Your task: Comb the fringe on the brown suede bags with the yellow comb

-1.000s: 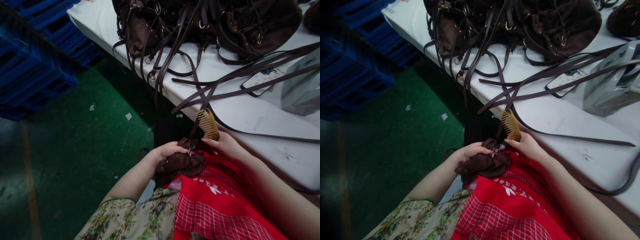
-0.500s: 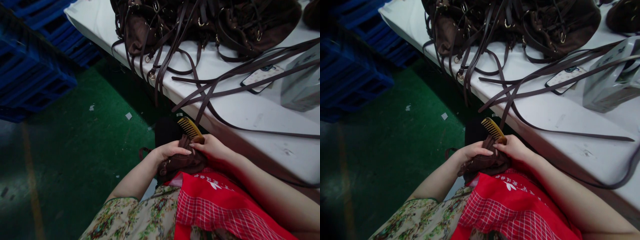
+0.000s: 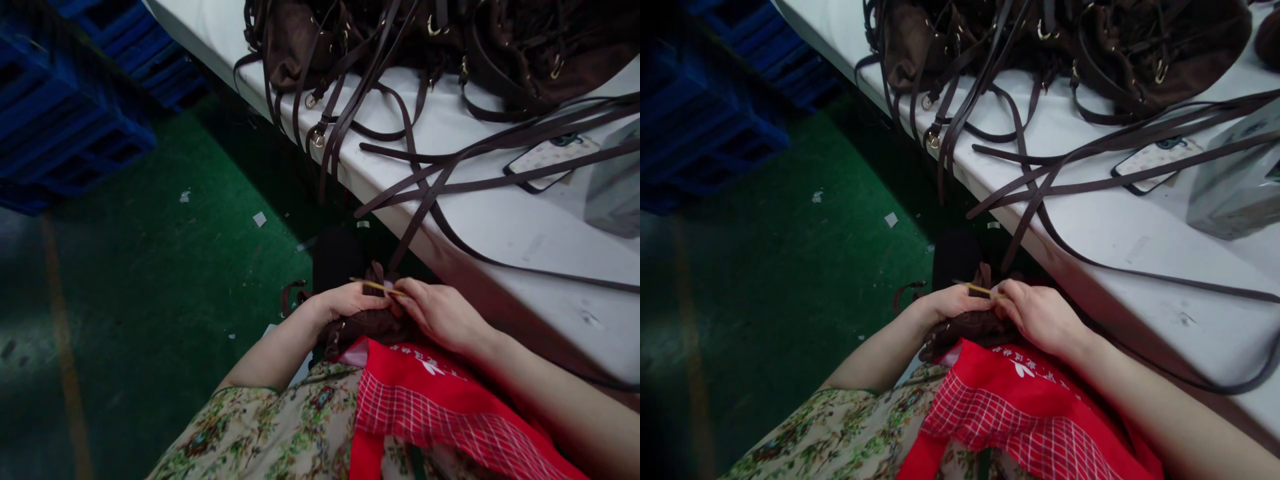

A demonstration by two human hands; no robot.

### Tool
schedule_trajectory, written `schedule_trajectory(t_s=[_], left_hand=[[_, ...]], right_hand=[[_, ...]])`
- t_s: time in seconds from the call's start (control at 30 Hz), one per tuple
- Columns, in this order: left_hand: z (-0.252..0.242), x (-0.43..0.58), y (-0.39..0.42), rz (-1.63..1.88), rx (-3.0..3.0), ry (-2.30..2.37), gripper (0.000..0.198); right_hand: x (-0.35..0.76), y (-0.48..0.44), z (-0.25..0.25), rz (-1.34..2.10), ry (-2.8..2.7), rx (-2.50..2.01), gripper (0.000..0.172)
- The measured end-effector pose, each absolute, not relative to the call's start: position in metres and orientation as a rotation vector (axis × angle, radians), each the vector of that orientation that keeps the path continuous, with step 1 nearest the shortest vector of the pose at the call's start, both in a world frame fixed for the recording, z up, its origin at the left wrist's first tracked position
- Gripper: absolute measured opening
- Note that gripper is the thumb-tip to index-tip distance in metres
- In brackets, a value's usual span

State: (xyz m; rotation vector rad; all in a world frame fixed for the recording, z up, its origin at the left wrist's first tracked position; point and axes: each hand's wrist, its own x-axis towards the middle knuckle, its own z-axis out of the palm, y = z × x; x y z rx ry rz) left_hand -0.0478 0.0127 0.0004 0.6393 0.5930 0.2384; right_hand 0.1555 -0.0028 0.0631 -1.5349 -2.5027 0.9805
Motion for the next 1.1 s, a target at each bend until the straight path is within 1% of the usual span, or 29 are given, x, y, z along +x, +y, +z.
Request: schedule_trajectory(t_s=[0.07, 0.13, 0.23, 0.33, 0.5, 0.67, 0.83, 0.97, 1.1], left_hand=[[0.0, -0.049, 0.009, 0.252, 0.646, 0.592, 0.036], [0.002, -0.049, 0.006, 0.242, 0.685, 0.528, 0.034], [0.008, -0.047, 0.0, 0.248, 0.707, 0.402, 0.033], [0.013, -0.044, -0.009, 0.305, 0.671, 0.415, 0.039], [0.013, -0.041, -0.014, 0.396, 0.898, 0.509, 0.05], [0.004, -0.045, -0.012, 0.34, 1.121, 0.554, 0.06], [-0.002, -0.049, -0.011, 0.23, 1.322, 0.58, 0.067], [0.0, -0.045, -0.01, 0.136, 1.409, 0.607, 0.062], [0.004, -0.041, -0.015, 0.14, 1.521, 0.535, 0.042]], right_hand=[[0.157, -0.011, 0.061, 0.914, -2.714, -1.454, 0.027], [0.156, -0.012, 0.055, 0.854, -2.81, -1.452, 0.026], [0.152, -0.006, 0.047, 0.906, -2.839, -1.475, 0.026], [0.147, 0.0, 0.042, 0.934, -2.839, -1.526, 0.027], [0.136, 0.003, 0.032, 0.896, -2.869, -1.606, 0.018], [0.13, 0.007, 0.019, 0.915, -2.863, -1.753, 0.023], [0.126, 0.002, 0.011, 1.024, -2.789, -1.83, 0.029], [0.126, -0.002, -0.002, 1.091, -2.715, -1.945, 0.032], [0.144, 0.002, -0.024, 1.135, -2.624, -2.096, 0.034]])
